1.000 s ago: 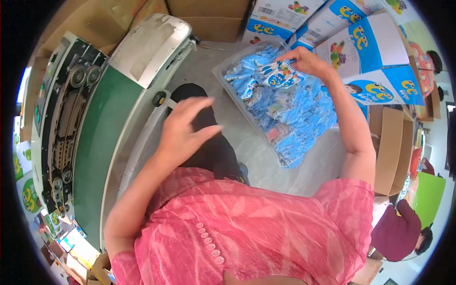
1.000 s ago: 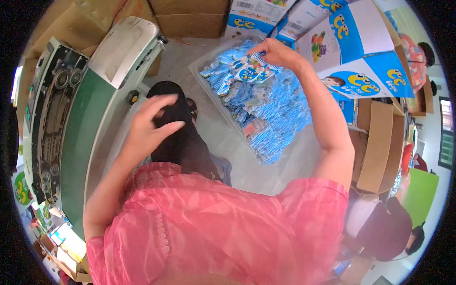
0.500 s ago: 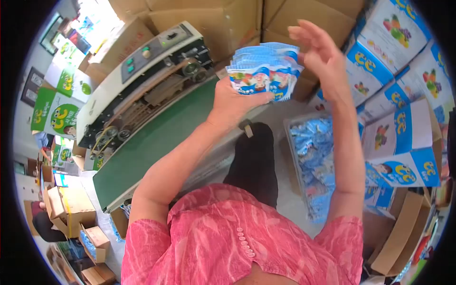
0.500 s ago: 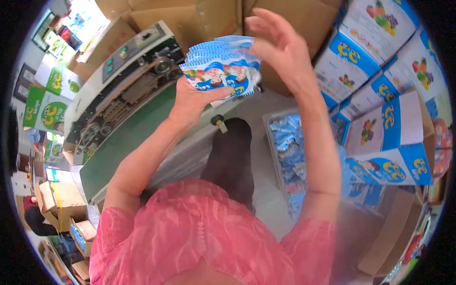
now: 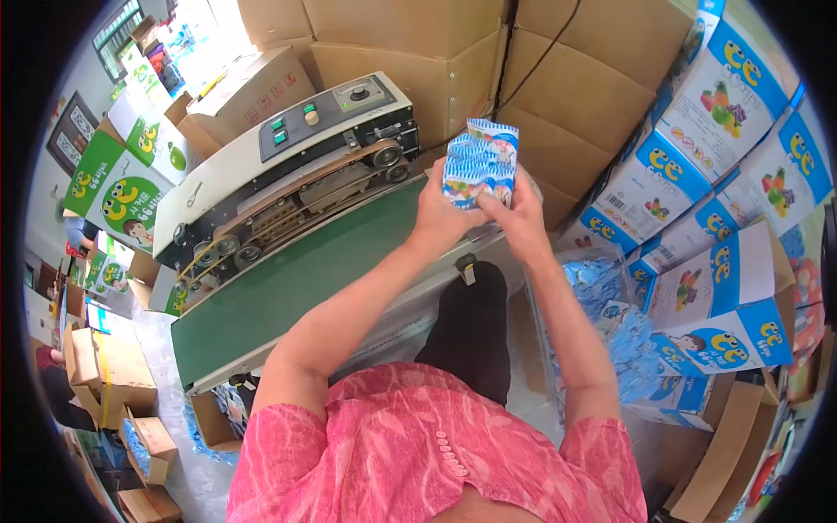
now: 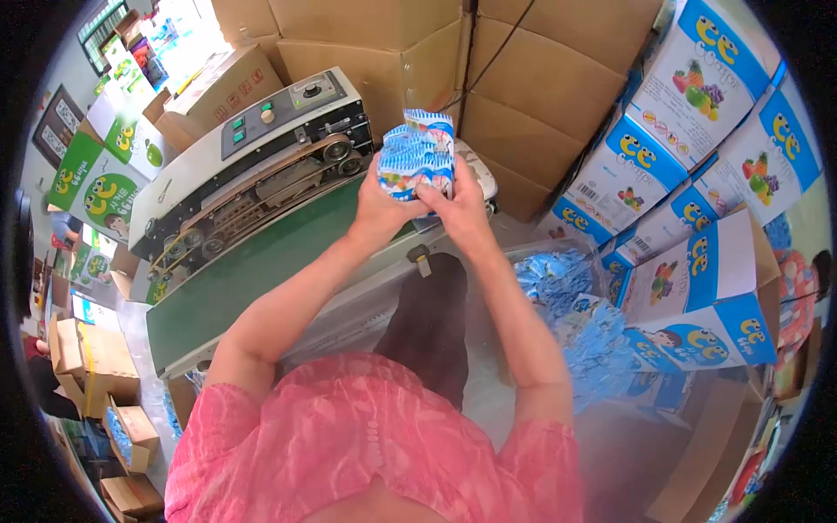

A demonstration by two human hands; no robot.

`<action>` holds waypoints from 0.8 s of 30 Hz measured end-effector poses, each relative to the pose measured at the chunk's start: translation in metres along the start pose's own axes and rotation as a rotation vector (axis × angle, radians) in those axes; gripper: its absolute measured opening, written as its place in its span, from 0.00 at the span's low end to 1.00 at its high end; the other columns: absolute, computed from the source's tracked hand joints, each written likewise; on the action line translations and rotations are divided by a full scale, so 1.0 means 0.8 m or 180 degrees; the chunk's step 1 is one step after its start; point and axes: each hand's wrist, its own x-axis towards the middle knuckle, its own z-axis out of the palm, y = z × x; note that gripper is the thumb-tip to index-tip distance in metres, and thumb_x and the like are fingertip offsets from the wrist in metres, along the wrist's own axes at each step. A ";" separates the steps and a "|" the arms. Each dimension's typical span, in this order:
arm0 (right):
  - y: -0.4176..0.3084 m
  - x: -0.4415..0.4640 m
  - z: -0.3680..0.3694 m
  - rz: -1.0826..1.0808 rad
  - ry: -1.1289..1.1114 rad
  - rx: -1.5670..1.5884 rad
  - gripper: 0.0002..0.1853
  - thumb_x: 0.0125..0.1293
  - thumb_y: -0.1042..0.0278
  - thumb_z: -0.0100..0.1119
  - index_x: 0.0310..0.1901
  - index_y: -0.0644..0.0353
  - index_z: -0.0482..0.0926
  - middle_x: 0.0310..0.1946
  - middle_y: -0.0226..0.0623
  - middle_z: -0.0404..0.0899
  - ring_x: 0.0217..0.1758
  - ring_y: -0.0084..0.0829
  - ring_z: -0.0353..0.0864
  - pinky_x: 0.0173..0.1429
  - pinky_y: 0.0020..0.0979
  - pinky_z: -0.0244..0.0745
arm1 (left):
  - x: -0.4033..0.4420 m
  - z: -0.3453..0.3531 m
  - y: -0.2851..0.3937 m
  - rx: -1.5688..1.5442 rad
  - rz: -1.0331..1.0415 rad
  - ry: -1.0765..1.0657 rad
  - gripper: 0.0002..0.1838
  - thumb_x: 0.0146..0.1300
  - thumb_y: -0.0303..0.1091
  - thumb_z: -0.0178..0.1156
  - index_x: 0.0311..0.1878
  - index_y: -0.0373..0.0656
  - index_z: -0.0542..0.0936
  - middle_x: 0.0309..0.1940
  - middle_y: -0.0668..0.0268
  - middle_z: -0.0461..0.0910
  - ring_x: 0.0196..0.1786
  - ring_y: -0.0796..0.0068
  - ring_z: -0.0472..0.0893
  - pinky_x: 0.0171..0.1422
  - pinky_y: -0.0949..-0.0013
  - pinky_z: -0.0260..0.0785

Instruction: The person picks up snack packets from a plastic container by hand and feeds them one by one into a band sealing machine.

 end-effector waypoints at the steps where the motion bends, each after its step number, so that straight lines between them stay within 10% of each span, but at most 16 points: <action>1: -0.011 -0.007 0.008 0.0060 0.0046 0.0409 0.24 0.63 0.74 0.60 0.61 0.64 0.67 0.51 0.30 0.75 0.52 0.22 0.75 0.58 0.28 0.70 | -0.007 -0.003 0.007 -0.0284 -0.0010 0.0026 0.38 0.38 0.25 0.77 0.56 0.37 0.69 0.46 0.65 0.78 0.48 0.78 0.77 0.55 0.70 0.71; 8: -0.052 -0.020 0.086 0.1014 0.0590 0.2078 0.15 0.69 0.68 0.54 0.54 0.64 0.72 0.46 0.35 0.80 0.46 0.26 0.81 0.51 0.31 0.77 | -0.082 -0.071 0.058 -0.0486 -0.0621 0.0040 0.36 0.40 0.20 0.74 0.55 0.37 0.70 0.47 0.65 0.78 0.48 0.77 0.79 0.52 0.69 0.74; 15: 0.011 0.022 0.054 0.1462 0.0573 0.0281 0.11 0.67 0.67 0.56 0.45 0.65 0.77 0.34 0.34 0.82 0.28 0.23 0.82 0.24 0.22 0.79 | -0.170 -0.133 0.089 -0.1378 -0.1065 0.0492 0.36 0.41 0.15 0.71 0.56 0.39 0.70 0.46 0.63 0.79 0.47 0.72 0.80 0.49 0.67 0.77; 24: 0.039 0.059 0.081 0.2018 0.0267 -0.0318 0.11 0.65 0.67 0.59 0.44 0.64 0.78 0.33 0.34 0.82 0.27 0.22 0.81 0.22 0.20 0.78 | -0.178 -0.166 0.103 -0.1884 -0.0965 0.0699 0.37 0.41 0.12 0.68 0.58 0.41 0.69 0.46 0.62 0.79 0.48 0.68 0.81 0.51 0.64 0.77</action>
